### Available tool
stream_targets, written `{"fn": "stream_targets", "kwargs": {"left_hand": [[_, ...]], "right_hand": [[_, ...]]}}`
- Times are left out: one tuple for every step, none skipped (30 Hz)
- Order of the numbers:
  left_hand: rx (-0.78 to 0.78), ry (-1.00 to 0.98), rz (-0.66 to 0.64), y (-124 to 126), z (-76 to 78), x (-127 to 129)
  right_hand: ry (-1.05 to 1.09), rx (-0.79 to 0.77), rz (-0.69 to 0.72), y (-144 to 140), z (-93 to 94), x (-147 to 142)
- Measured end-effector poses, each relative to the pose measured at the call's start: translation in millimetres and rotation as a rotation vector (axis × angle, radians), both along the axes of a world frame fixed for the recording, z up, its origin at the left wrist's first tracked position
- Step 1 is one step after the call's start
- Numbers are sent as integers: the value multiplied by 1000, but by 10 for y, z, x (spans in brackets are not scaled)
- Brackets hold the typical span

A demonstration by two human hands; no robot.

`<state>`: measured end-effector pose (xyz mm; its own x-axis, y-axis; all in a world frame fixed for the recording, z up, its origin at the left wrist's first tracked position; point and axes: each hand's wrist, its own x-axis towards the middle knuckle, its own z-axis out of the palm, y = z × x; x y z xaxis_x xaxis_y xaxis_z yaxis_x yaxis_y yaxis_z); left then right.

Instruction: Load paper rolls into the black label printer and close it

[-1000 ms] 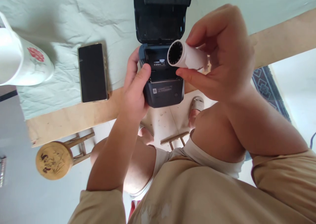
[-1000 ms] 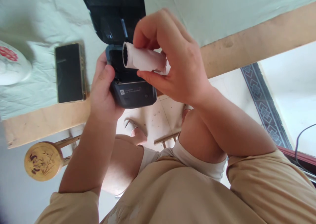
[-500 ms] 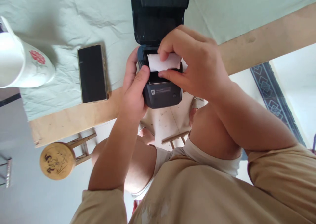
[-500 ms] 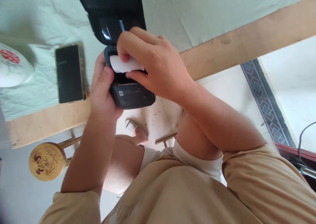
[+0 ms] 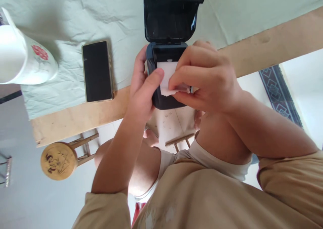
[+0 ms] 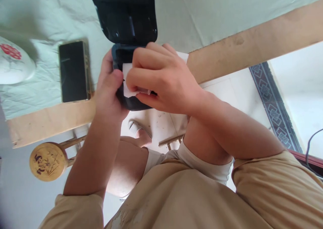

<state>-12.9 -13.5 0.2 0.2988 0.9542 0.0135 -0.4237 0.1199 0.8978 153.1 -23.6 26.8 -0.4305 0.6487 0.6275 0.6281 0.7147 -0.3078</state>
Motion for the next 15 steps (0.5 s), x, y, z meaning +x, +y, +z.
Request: {"fn": "stream_targets", "kwargs": {"left_hand": [[4,16,-3,2,-6,-7],[9,32,-3,4,-11,-14],[12,46,-2,7,-15,-20],[14,50,-6,11,-18,-26],[13,50,-14,14,-21,-31],[7,53,-23,18,-23,-35],[5,57,-33,22,-26,-40],[10,58,-41,26,-31,-44],[18,60,-46,31,-38,-48],[25,68,-44,36,-47,-53],[29,81,-39,42,-58,-57],[41,91,-38,49,-70,-62],[51,101,-41,56,-82,-67],[62,110,-46,63,-94,-72],[75,117,-52,70,-103,-77]], "right_hand": [[-9,5,18,-11,-14,15],[-8,-5,31,-19,-24,33],[3,-25,39,-25,-30,54],[27,-42,36,-30,-33,75],[53,-58,11,-32,-35,96],[71,-72,-31,-33,-38,115],[79,-83,-81,-31,-43,132],[72,-99,-121,-26,-51,148],[55,-120,-145,-18,-60,161],[38,-146,-148,-9,-69,172],[32,-167,-130,3,-74,181],[49,-169,-103,15,-75,188],[87,-157,-84,28,-70,195],[147,-140,-81,40,-60,202],[216,-126,-87,52,-48,209]]}}
